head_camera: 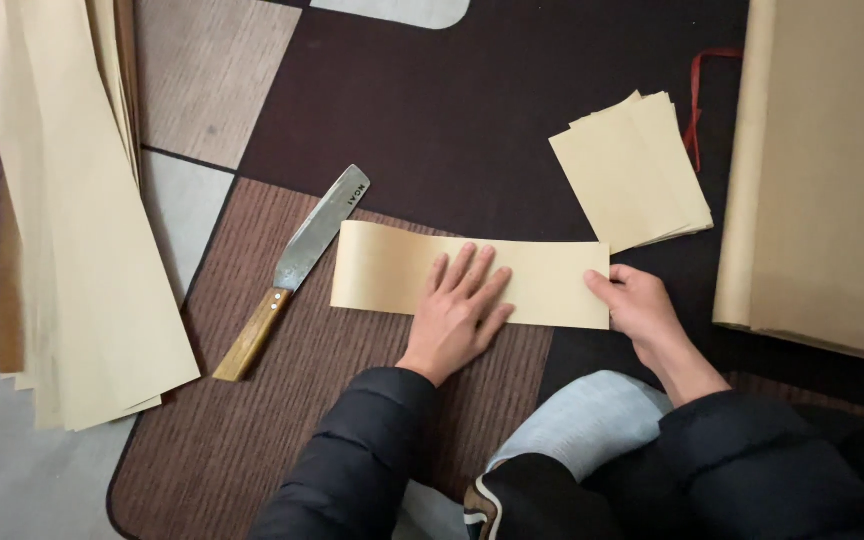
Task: Folding long strips of material and cutting them into smaller rectangular pieces using a knife
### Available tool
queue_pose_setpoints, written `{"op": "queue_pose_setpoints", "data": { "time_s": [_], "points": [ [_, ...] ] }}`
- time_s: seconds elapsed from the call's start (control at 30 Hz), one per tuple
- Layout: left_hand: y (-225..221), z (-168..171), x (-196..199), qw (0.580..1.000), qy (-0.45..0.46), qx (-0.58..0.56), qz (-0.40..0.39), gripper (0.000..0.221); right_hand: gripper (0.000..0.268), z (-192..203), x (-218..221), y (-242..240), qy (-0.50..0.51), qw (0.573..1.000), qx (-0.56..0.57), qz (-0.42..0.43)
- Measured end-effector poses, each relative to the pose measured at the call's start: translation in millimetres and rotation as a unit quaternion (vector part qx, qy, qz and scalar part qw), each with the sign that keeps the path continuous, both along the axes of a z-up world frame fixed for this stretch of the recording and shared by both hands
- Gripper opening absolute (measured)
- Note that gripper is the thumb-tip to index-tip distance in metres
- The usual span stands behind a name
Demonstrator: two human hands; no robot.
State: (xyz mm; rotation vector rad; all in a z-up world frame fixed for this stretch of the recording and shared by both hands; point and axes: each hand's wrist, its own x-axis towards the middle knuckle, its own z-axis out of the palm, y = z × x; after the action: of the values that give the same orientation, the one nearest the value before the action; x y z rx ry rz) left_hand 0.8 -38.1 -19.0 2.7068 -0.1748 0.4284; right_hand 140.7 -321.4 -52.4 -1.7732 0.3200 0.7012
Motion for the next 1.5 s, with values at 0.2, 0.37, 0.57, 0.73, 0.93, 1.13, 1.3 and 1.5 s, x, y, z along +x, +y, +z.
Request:
{"op": "queue_pose_setpoints", "data": {
  "time_s": [0.2,0.37,0.57,0.73,0.93,1.13,1.3,1.5],
  "points": [
    [-4,-1,2,1.000,-0.010,-0.011,-0.006,0.054,0.044,-1,0,1,-0.007,1.000,0.003,0.013],
    [-13,0,4,0.999,-0.026,-0.019,0.005,0.054,0.043,23,-5,9,0.003,1.000,-0.004,0.003],
    [-13,0,3,1.000,-0.023,-0.017,0.006,0.053,0.044,19,-2,5,0.005,1.000,-0.017,0.019],
    [-13,0,2,1.000,-0.018,-0.021,0.004,0.053,0.044,19,-5,6,-0.003,1.000,-0.010,0.014],
    [-12,1,3,0.999,-0.013,-0.033,0.004,0.051,0.042,9,-6,5,0.012,1.000,0.018,0.005],
    [-12,0,4,1.000,-0.011,-0.028,0.004,0.054,0.040,19,-6,5,0.008,1.000,0.008,0.004],
    [-12,0,3,1.000,-0.007,-0.027,0.003,0.054,0.043,29,-7,8,0.017,1.000,0.006,0.011],
    [-13,-1,3,1.000,-0.012,-0.024,0.006,0.054,0.043,24,-7,8,0.015,1.000,0.012,0.007]
  ]
}}
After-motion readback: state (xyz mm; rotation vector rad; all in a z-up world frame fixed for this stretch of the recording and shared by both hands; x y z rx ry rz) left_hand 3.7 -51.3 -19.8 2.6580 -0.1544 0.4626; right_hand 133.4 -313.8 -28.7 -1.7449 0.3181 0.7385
